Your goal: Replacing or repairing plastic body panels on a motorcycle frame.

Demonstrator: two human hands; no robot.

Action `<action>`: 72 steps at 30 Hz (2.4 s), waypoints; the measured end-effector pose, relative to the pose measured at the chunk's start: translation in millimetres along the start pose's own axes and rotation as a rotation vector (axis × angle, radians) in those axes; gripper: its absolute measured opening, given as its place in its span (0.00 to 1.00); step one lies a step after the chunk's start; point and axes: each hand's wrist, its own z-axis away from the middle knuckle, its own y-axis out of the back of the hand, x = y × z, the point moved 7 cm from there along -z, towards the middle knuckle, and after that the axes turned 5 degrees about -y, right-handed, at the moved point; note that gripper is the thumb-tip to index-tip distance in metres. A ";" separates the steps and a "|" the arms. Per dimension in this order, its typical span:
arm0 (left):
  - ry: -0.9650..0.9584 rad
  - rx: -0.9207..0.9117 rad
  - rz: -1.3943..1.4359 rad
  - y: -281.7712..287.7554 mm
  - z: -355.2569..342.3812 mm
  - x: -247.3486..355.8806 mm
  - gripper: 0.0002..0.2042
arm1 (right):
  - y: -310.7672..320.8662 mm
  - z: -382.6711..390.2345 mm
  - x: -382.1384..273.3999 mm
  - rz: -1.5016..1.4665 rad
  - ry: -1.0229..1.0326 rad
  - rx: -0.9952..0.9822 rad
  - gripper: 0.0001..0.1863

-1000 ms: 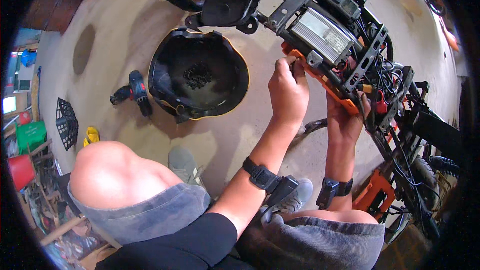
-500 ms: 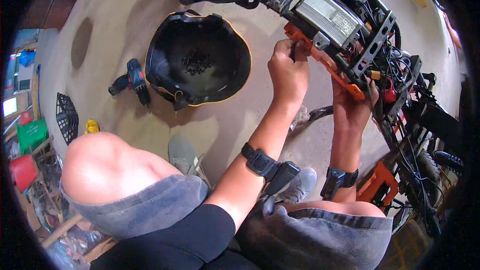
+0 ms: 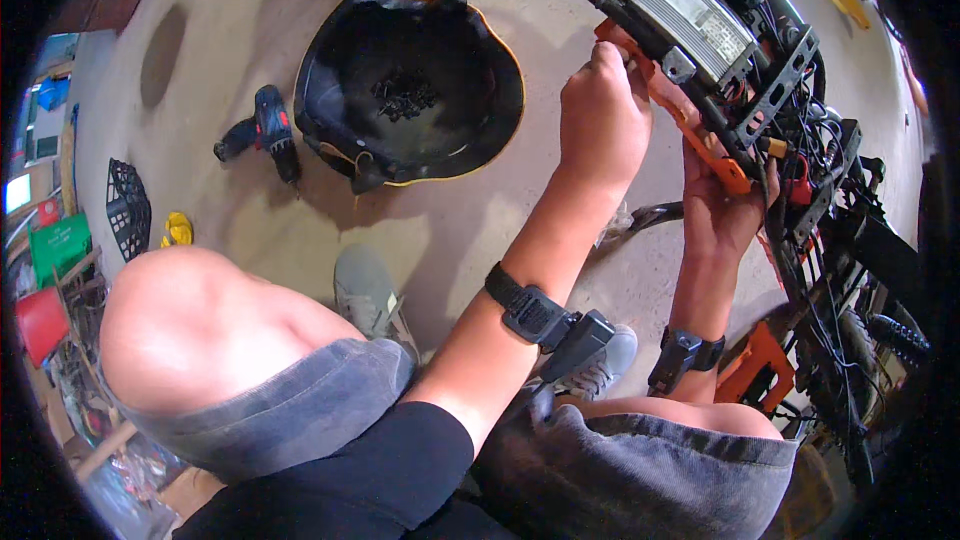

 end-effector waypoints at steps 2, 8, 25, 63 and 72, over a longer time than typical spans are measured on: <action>0.169 0.041 0.088 -1.7 3.5 -8.9 0.04 | 7.9 -0.1 -2.0 -0.008 0.011 0.076 0.28; 0.558 -0.084 0.533 -20.0 12.6 -43.6 0.10 | 3.5 -0.5 1.9 -0.054 -0.042 0.014 0.18; 0.623 -0.281 0.478 -16.0 4.8 -44.1 0.15 | 0.4 -1.9 3.8 -0.031 -0.021 0.019 0.24; 0.765 -0.363 0.779 -33.7 19.3 -54.3 0.09 | 51.3 -13.4 10.1 -0.104 0.081 -0.038 0.12; 0.783 -0.353 0.836 -38.7 16.1 -60.8 0.07 | 47.8 -9.5 10.2 -0.026 0.061 -0.097 0.04</action>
